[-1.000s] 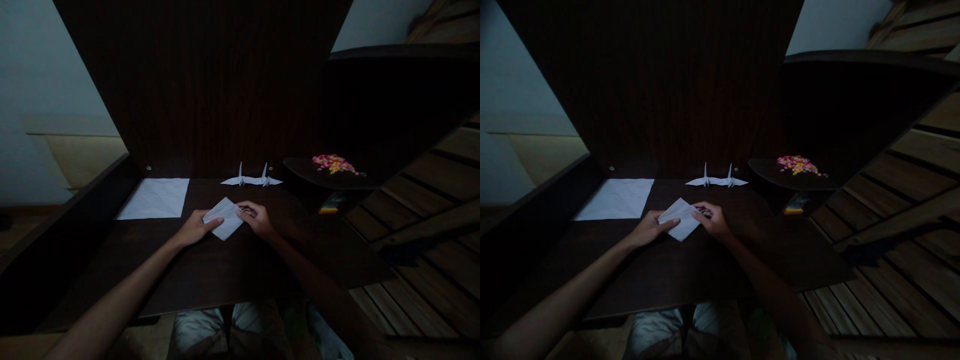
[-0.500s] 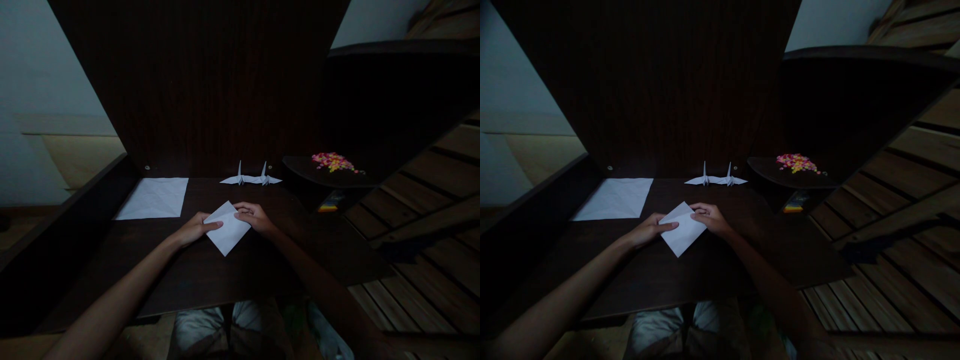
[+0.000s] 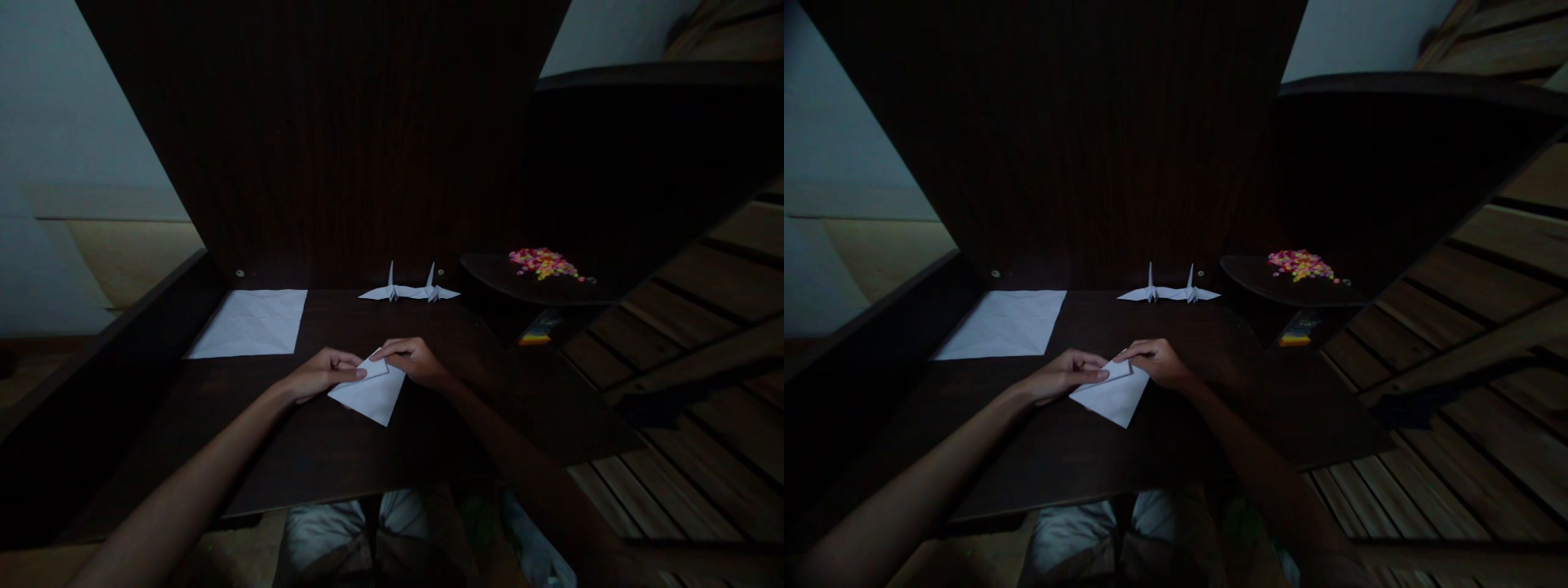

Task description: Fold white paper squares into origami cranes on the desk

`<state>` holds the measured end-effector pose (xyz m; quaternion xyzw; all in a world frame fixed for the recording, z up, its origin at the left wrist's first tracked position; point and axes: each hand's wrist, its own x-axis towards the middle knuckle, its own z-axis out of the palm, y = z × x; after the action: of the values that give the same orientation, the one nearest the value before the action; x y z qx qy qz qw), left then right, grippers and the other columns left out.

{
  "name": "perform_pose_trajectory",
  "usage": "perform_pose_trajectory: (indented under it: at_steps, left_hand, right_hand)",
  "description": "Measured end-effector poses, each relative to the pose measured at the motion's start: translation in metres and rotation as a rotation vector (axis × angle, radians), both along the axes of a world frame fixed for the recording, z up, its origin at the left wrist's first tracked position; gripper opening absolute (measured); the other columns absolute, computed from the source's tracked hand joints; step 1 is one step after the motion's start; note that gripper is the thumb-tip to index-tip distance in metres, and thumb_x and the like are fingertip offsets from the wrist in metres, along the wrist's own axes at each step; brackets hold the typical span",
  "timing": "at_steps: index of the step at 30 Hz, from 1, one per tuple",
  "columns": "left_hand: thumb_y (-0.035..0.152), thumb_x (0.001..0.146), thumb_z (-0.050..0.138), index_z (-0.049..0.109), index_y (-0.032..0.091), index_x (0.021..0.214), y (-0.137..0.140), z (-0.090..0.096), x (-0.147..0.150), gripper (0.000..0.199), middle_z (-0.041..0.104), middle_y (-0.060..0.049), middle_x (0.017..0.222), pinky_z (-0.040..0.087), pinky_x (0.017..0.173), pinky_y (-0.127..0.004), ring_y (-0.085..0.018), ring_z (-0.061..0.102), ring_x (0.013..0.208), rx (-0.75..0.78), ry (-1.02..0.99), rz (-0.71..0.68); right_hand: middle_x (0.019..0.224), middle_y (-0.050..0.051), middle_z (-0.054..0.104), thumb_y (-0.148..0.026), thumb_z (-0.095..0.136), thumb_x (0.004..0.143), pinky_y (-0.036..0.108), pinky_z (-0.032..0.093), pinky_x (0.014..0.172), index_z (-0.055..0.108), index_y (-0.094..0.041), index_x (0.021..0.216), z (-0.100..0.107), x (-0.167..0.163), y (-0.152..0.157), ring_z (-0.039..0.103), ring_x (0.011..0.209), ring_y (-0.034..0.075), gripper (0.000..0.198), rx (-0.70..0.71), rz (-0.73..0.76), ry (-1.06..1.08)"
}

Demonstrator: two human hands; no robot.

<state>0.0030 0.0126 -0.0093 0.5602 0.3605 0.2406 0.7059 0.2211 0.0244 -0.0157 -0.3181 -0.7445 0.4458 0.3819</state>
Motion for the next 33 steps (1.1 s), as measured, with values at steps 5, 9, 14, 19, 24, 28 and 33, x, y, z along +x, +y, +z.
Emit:
perform_pose_trajectory:
  at_steps: [5, 9, 14, 19, 24, 28, 33]
  left_hand:
    - [0.032, 0.069, 0.074, 0.069, 0.012, 0.089, 0.0009, -0.0037, 0.0012, 0.029, 0.073, -0.007, 0.084, 0.047, 0.067, -0.026, -0.017, 0.066, 0.072, 0.046, 0.032, 0.003]
    - [0.034, 0.071, 0.072, 0.068, 0.011, 0.087, 0.0023, -0.0046, 0.0015, 0.028, 0.071, -0.004, 0.073, 0.041, 0.056, -0.022, -0.013, 0.061, 0.061, 0.116, 0.088, 0.065]
    - [0.033, 0.072, 0.07, 0.068, 0.011, 0.084, -0.0006, -0.0005, 0.0037, 0.025, 0.068, -0.002, 0.068, 0.037, 0.053, -0.02, -0.011, 0.057, 0.057, 0.179, 0.099, 0.051]
    - [0.034, 0.073, 0.069, 0.068, 0.012, 0.084, -0.0031, 0.0, 0.0053, 0.025, 0.069, -0.003, 0.07, 0.038, 0.053, -0.02, -0.012, 0.058, 0.058, 0.182, 0.094, 0.005]
    - [0.037, 0.073, 0.069, 0.068, 0.012, 0.083, -0.0021, -0.0038, 0.0046, 0.027, 0.069, -0.003, 0.07, 0.045, 0.058, -0.024, -0.014, 0.06, 0.059, 0.129, 0.067, -0.049]
    - [0.036, 0.07, 0.071, 0.069, 0.013, 0.083, -0.001, -0.0036, 0.0044, 0.026, 0.069, -0.003, 0.069, 0.047, 0.06, -0.025, -0.015, 0.062, 0.061, 0.122, 0.039, 0.034]
    - [0.038, 0.068, 0.073, 0.069, 0.014, 0.082, -0.0004, -0.0034, 0.006, 0.028, 0.07, -0.003, 0.074, 0.048, 0.061, -0.024, -0.016, 0.063, 0.066, 0.139, -0.023, 0.237]
  right_hand:
    - [0.08, 0.001, 0.066, -0.023, 0.061, 0.074, 0.023, 0.042, 0.061, 0.065, -0.018, 0.112, 0.0005, 0.0006, -0.0018, 0.057, 0.068, 0.012, 0.039, -0.17, 0.023, 0.122]
    - [0.076, -0.001, 0.063, -0.029, 0.068, 0.07, 0.022, 0.042, 0.06, 0.06, -0.017, 0.116, 0.0018, -0.0011, -0.0021, 0.058, 0.067, 0.012, 0.049, -0.23, -0.058, 0.159]
    - [0.079, 0.004, 0.068, -0.032, 0.074, 0.064, 0.026, 0.045, 0.066, 0.069, -0.014, 0.083, -0.001, -0.0058, 0.0, 0.061, 0.071, 0.014, 0.027, -0.23, -0.195, 0.101]
    - [0.067, 0.002, 0.066, -0.03, 0.073, 0.063, 0.024, 0.043, 0.058, 0.069, -0.014, 0.072, -0.0019, -0.0062, 0.0016, 0.058, 0.061, 0.013, 0.018, -0.234, -0.204, 0.123]
    - [0.064, 0.001, 0.066, -0.028, 0.072, 0.064, 0.024, 0.043, 0.056, 0.067, -0.015, 0.067, -0.0004, -0.0059, 0.0034, 0.058, 0.058, 0.013, 0.014, -0.238, -0.272, 0.163]
    - [0.074, 0.003, 0.068, -0.029, 0.073, 0.064, 0.026, 0.047, 0.062, 0.068, -0.016, 0.081, -0.0018, -0.0049, 0.0054, 0.063, 0.068, 0.016, 0.022, -0.254, -0.321, 0.227]
    - [0.09, 0.003, 0.069, -0.024, 0.078, 0.058, 0.031, 0.052, 0.072, 0.058, -0.021, 0.104, -0.0053, -0.0063, 0.007, 0.066, 0.083, 0.02, 0.05, -0.343, -0.308, 0.37]
